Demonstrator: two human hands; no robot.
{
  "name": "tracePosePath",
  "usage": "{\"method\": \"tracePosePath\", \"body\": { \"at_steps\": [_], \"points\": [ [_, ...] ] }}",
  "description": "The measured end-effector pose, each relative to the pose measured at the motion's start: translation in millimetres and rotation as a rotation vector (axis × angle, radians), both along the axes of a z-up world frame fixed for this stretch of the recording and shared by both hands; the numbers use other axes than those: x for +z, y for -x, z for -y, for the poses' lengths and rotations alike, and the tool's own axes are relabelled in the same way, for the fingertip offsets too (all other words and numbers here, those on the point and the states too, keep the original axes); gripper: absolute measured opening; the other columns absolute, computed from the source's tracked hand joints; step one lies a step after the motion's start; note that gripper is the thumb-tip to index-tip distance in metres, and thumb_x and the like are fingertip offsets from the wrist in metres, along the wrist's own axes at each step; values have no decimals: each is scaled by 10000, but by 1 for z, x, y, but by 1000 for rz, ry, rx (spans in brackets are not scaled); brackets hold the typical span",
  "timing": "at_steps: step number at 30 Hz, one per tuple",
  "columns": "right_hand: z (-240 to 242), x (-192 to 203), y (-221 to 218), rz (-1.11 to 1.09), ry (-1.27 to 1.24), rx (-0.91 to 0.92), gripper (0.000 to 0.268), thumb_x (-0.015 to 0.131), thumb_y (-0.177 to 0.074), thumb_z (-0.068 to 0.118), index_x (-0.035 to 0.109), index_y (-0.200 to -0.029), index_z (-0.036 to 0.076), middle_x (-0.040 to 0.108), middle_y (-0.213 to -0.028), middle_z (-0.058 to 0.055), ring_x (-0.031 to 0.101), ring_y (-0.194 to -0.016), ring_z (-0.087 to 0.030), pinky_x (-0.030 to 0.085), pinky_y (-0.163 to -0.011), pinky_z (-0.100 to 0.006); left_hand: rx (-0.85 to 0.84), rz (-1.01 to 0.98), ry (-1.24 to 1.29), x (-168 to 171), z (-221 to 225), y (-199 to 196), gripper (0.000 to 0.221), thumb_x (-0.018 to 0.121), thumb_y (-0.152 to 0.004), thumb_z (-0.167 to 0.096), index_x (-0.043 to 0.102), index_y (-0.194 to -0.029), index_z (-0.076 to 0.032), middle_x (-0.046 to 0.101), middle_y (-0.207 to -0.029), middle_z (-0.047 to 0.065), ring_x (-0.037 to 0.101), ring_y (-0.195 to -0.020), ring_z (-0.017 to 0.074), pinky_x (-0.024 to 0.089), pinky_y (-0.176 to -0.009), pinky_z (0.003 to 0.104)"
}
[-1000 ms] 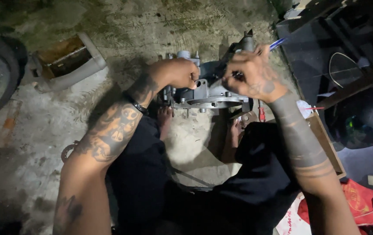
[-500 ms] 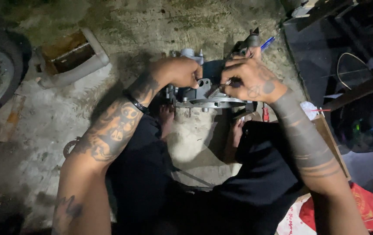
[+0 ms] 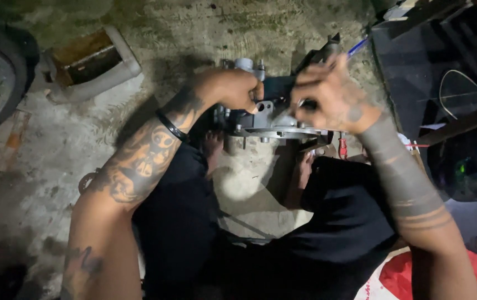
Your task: The person is using a screwdriver and a brush to inspect and clean the internal parts of a motorcycle engine casing.
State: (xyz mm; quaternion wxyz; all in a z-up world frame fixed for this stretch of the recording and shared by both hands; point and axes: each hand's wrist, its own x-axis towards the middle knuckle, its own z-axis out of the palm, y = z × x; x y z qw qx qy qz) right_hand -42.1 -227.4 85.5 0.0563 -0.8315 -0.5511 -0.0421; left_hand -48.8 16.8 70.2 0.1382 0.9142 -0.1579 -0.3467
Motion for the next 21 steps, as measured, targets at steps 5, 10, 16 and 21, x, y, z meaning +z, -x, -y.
{"method": "tracePosePath", "body": {
  "at_steps": [5,10,16,21],
  "points": [
    [-6,-3,3,-34,-85,38,257,579,-913,360,672,-708,237,672,-820,53,612,-929,-213,173,-1096,-509,4,0,13,-2,-6,-2,434,676,-947,-365,595,-1356,-245,616,-1279,0,597,-1096,229,464,-875,384],
    [3,-6,0,24,-46,-56,355,504,-929,418,657,-745,155,613,-819,-9,531,-897,-234,248,-968,-473,-21,-4,27,-9,-7,-4,447,652,-951,-380,559,-1370,-256,617,-1302,50,596,-1113,259,452,-863,387],
    [0,-1,0,53,-20,-81,344,519,-964,405,699,-755,199,654,-792,20,586,-865,-224,251,-1031,-474,-35,27,-6,-9,-4,-6,436,685,-942,-432,625,-1334,-251,661,-1142,73,614,-975,270,447,-764,399],
    [-10,3,12,-122,-105,-9,249,614,-951,377,728,-786,229,691,-809,92,622,-924,-193,91,-1157,-495,-6,-6,-24,-5,-3,-4,411,704,-959,-401,660,-1178,-57,660,-953,86,627,-834,267,459,-681,384]
  ]
}}
